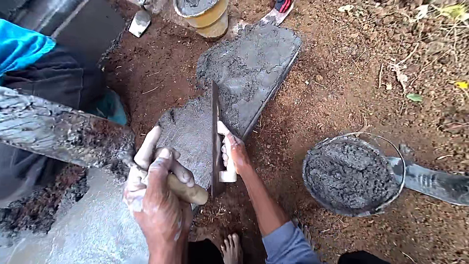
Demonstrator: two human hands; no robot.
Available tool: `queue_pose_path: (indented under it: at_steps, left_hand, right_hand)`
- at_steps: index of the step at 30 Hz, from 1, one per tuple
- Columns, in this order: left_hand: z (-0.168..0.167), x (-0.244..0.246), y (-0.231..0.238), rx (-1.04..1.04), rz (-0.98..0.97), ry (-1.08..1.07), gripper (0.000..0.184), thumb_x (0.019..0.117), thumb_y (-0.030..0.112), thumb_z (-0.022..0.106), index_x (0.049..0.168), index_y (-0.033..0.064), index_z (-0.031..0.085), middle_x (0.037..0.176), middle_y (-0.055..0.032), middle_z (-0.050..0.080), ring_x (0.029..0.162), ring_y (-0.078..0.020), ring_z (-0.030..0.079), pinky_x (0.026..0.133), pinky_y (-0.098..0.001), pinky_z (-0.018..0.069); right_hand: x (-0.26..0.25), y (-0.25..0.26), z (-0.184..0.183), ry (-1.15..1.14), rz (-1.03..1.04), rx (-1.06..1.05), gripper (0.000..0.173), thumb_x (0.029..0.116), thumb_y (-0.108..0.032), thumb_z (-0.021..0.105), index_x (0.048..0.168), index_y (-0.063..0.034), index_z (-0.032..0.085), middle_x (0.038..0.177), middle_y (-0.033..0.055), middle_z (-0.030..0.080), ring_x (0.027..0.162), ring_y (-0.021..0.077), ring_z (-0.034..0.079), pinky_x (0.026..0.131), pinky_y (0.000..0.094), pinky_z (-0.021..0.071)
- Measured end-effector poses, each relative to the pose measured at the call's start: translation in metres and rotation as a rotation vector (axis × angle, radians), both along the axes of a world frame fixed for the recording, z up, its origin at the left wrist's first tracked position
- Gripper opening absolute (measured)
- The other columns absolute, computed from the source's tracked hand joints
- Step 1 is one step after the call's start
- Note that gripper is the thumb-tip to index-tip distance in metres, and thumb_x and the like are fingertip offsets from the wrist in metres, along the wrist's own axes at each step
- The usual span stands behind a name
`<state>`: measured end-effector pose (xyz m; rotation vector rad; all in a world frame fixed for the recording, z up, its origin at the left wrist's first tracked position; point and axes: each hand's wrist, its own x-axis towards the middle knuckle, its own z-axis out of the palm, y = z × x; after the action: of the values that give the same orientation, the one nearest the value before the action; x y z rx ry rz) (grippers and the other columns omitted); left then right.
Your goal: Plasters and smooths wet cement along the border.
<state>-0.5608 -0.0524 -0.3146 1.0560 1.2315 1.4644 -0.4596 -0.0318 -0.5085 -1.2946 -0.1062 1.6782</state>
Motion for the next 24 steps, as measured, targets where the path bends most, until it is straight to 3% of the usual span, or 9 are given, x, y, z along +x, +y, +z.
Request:
queue_pose_path:
  at_steps: [2, 4, 5, 6, 7, 10, 14, 19, 24]
  left_hand:
    - [-0.019, -0.003, 0.009, 0.023, -0.021, -0.029, 0.038, 0.103, 0.0, 0.037, 0.138, -0.0038, 0.051, 0.07, 0.0005, 0.06, 0.043, -0.0072, 0.054, 0.038, -0.02, 0.0508]
    - [-0.035, -0.011, 0.017, 0.002, -0.017, -0.034, 0.038, 0.1028, 0.0, 0.039, 0.138, -0.004, 0.053, 0.067, 0.0005, 0.06, 0.042, -0.0077, 0.054, 0.039, -0.0209, 0.0505]
    - [-0.04, -0.015, 0.022, -0.015, -0.008, -0.044, 0.037, 0.1029, 0.001, 0.04, 0.137, -0.003, 0.054, 0.066, 0.0007, 0.06, 0.043, -0.0076, 0.054, 0.039, -0.0211, 0.0504]
    - [-0.045, -0.018, 0.028, -0.023, -0.001, -0.061, 0.037, 0.1037, 0.002, 0.04, 0.137, -0.0011, 0.055, 0.069, 0.0006, 0.06, 0.044, -0.0075, 0.054, 0.04, -0.0209, 0.0503]
    - [-0.048, -0.021, 0.034, -0.02, 0.008, -0.079, 0.036, 0.1047, 0.003, 0.04, 0.137, 0.0006, 0.055, 0.072, 0.0004, 0.061, 0.044, -0.007, 0.054, 0.04, -0.0204, 0.0503]
    - [-0.054, -0.023, 0.044, -0.042, 0.015, -0.152, 0.036, 0.1062, 0.006, 0.041, 0.14, 0.0026, 0.054, 0.079, -0.002, 0.062, 0.046, -0.0076, 0.054, 0.04, -0.0203, 0.0498]
    - [-0.057, -0.021, 0.04, -0.12, -0.025, -0.254, 0.036, 0.1058, 0.006, 0.043, 0.139, 0.0032, 0.056, 0.077, -0.003, 0.061, 0.044, -0.0086, 0.053, 0.038, -0.0208, 0.0485]
    - [-0.064, -0.03, 0.049, -0.162, -0.031, -0.252, 0.035, 0.1049, 0.006, 0.048, 0.137, 0.0057, 0.06, 0.084, -0.0036, 0.064, 0.047, -0.0075, 0.053, 0.04, -0.0202, 0.0489]
    - [-0.061, -0.046, 0.055, -0.15, 0.009, -0.306, 0.034, 0.1053, 0.005, 0.044, 0.137, 0.0025, 0.058, 0.076, -0.0029, 0.061, 0.044, -0.0081, 0.054, 0.039, -0.0201, 0.0497]
  right_hand:
    - [-0.005, -0.013, 0.003, -0.063, -0.018, 0.022, 0.042, 0.1135, -0.041, 0.034, 0.105, -0.0036, 0.052, 0.058, 0.0012, 0.046, 0.04, 0.0117, 0.046, 0.038, 0.0276, 0.0472]
    - [-0.01, -0.019, 0.012, -0.372, 0.128, 0.045, 0.038, 0.1134, -0.035, 0.038, 0.112, -0.0006, 0.055, 0.062, 0.0051, 0.051, 0.045, 0.0143, 0.053, 0.045, 0.0299, 0.0524]
    - [-0.009, -0.016, 0.021, -0.604, 0.265, 0.037, 0.039, 0.1119, -0.034, 0.043, 0.122, 0.0004, 0.058, 0.074, 0.0103, 0.06, 0.059, 0.0186, 0.062, 0.059, 0.0344, 0.0568]
    - [-0.009, -0.011, 0.031, -0.8, 0.403, 0.018, 0.043, 0.1101, -0.035, 0.047, 0.132, 0.0005, 0.057, 0.094, 0.0181, 0.069, 0.085, 0.0277, 0.07, 0.081, 0.0449, 0.0577]
    - [-0.01, -0.002, 0.037, -0.979, 0.494, 0.008, 0.05, 0.1089, -0.038, 0.048, 0.14, 0.0011, 0.053, 0.106, 0.0228, 0.071, 0.101, 0.0351, 0.071, 0.093, 0.0533, 0.0549]
    - [-0.005, 0.032, 0.039, -1.319, 0.562, -0.101, 0.058, 0.1085, -0.045, 0.043, 0.145, -0.0003, 0.046, 0.108, 0.0238, 0.071, 0.102, 0.0417, 0.071, 0.087, 0.06, 0.0557]
    - [0.009, 0.05, 0.029, -1.298, 0.572, -0.267, 0.06, 0.1091, -0.042, 0.043, 0.153, -0.0012, 0.038, 0.116, 0.025, 0.07, 0.109, 0.0419, 0.07, 0.091, 0.06, 0.0554]
    - [0.011, 0.008, 0.02, -1.263, 0.544, -0.363, 0.059, 0.1097, -0.044, 0.043, 0.15, -0.0007, 0.042, 0.118, 0.0275, 0.069, 0.114, 0.044, 0.067, 0.096, 0.0615, 0.052]
    - [-0.027, -0.019, 0.029, -1.283, 0.599, -0.426, 0.059, 0.1093, -0.044, 0.041, 0.148, -0.0005, 0.045, 0.116, 0.0244, 0.07, 0.112, 0.0403, 0.069, 0.096, 0.0573, 0.0538]
